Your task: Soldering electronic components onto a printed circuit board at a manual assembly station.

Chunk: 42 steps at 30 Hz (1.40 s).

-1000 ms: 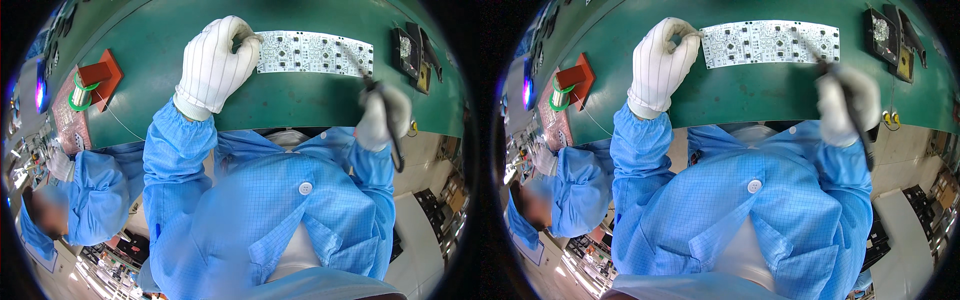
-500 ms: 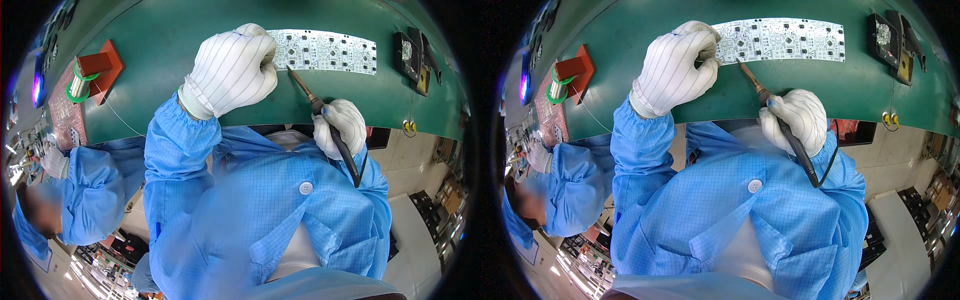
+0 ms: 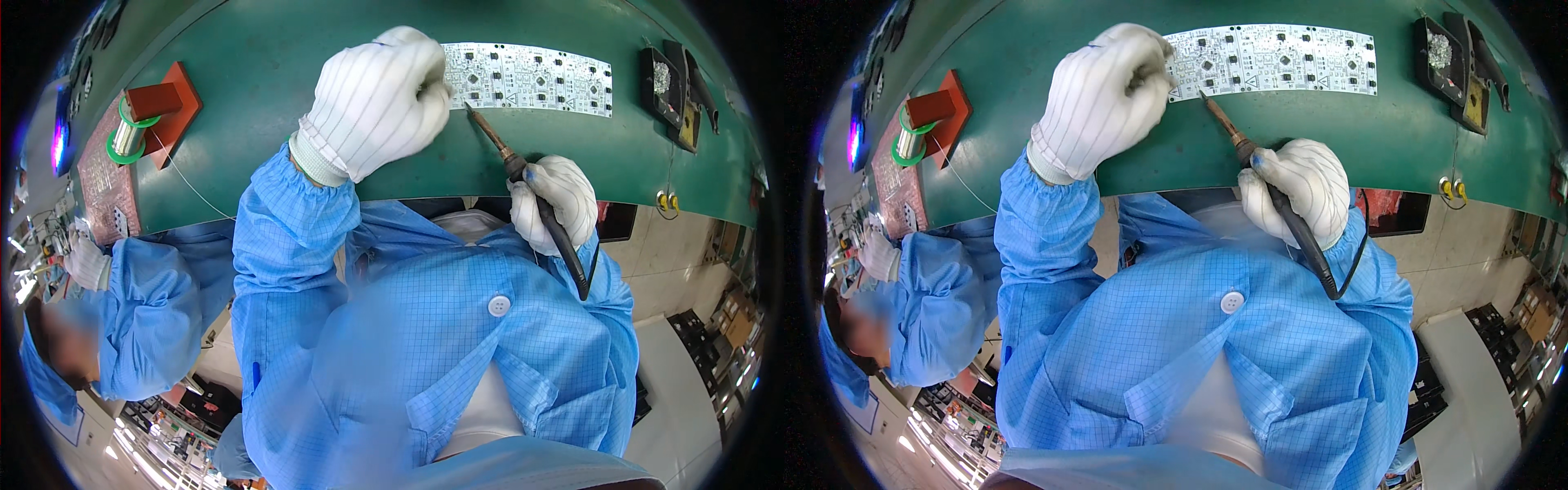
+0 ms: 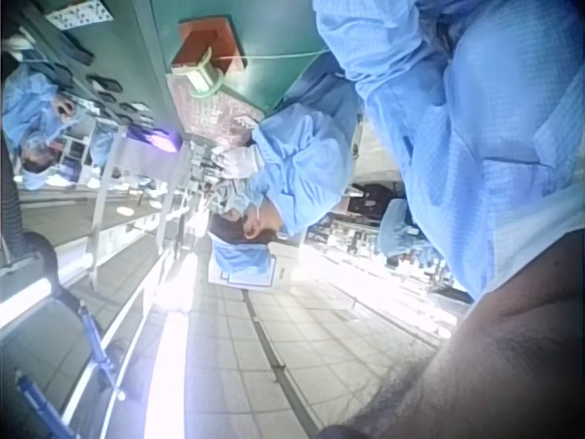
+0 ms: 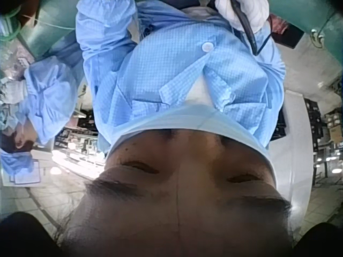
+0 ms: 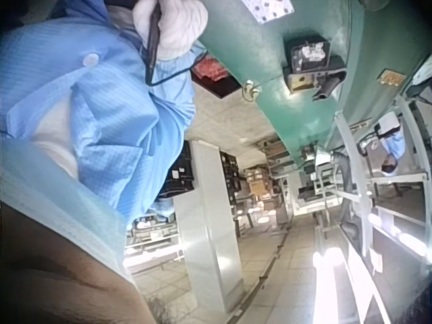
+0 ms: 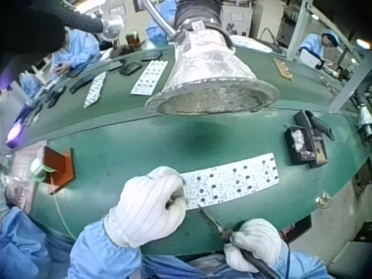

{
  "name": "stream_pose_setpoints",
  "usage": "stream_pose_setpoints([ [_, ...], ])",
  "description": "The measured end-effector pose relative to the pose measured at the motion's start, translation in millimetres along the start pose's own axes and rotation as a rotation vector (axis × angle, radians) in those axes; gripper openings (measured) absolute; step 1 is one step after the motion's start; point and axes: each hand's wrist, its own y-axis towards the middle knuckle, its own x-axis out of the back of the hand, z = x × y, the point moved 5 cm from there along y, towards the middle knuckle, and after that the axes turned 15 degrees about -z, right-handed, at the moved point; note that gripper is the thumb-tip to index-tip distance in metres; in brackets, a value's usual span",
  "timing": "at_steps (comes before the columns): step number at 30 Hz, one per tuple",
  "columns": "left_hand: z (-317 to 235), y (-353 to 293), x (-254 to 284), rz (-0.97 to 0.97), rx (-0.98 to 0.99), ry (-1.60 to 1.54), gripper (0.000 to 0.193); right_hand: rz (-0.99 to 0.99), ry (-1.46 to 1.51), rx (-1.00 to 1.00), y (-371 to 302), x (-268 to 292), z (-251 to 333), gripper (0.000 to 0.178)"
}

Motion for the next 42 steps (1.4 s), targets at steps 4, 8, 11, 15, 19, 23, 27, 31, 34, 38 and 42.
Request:
stream_pose_setpoints([
  [4, 11.0, 6.1, 5.3, -0.232, 0.07, -0.016, 0.011, -0.156, 0.007, -0.133, -8.5, 16.4, -8.8, 0.031],
  [8, 13.7, 2.9, 8.6, -0.287, 0.036, 0.141, 0.013, -0.47, -0.192, -0.4, -6.9, 61.1, -38.8, 0.02],
  [11, 10.4, 1.4, 5.0, -0.237, -0.076, 0.288, 0.013, -0.646, -0.375, -0.129, 14.0, 104.7, -54.0, 0.014],
  [15, 8.2, 1.8, 2.8, -0.204, -0.162, 0.373, 0.009, -0.434, -0.762, -0.189, 24.3, 116.9, -76.6, 0.028],
  [19, 0.2, 4.3, 5.7, -0.08, -0.167, 0.396, 0.008, -0.522, -0.377, -0.565, 19.1, 105.3, -84.6, 0.033],
  [23, 11.6, 4.5, 2.4, 0.112, 0.527, -0.01, 0.019, -0.112, -0.757, -0.295, 46.9, 74.2, -78.3, 0.024],
  [27, 11.8, 2.8, -3.3, 0.143, 0.955, -0.283, 0.029, -0.085, -0.745, -0.393, 52.5, 66.8, -82.6, 0.02],
  [31, 6.1, 9.8, 4.0, -0.131, 0.993, -0.504, 0.032, -0.458, -0.264, -0.678, 40.3, 84.1, -91.1, 0.026],
  [34, -5.5, 13.1, 6.4, -0.353, 0.893, -0.792, 0.03, -0.508, -0.114, -0.683, 35.9, 92.9, -92.7, 0.029],
  [38, -11.0, 11.9, 5.7, -0.422, 0.789, -0.776, 0.025, -0.535, 0.029, -0.596, 35.0, 98.5, -90.7, 0.029],
  [42, -12.2, 10.3, 8.2, -0.362, 0.701, -0.657, 0.024, -0.574, 0.103, -0.568, 32.9, 100.8, -91.1, 0.027],
])
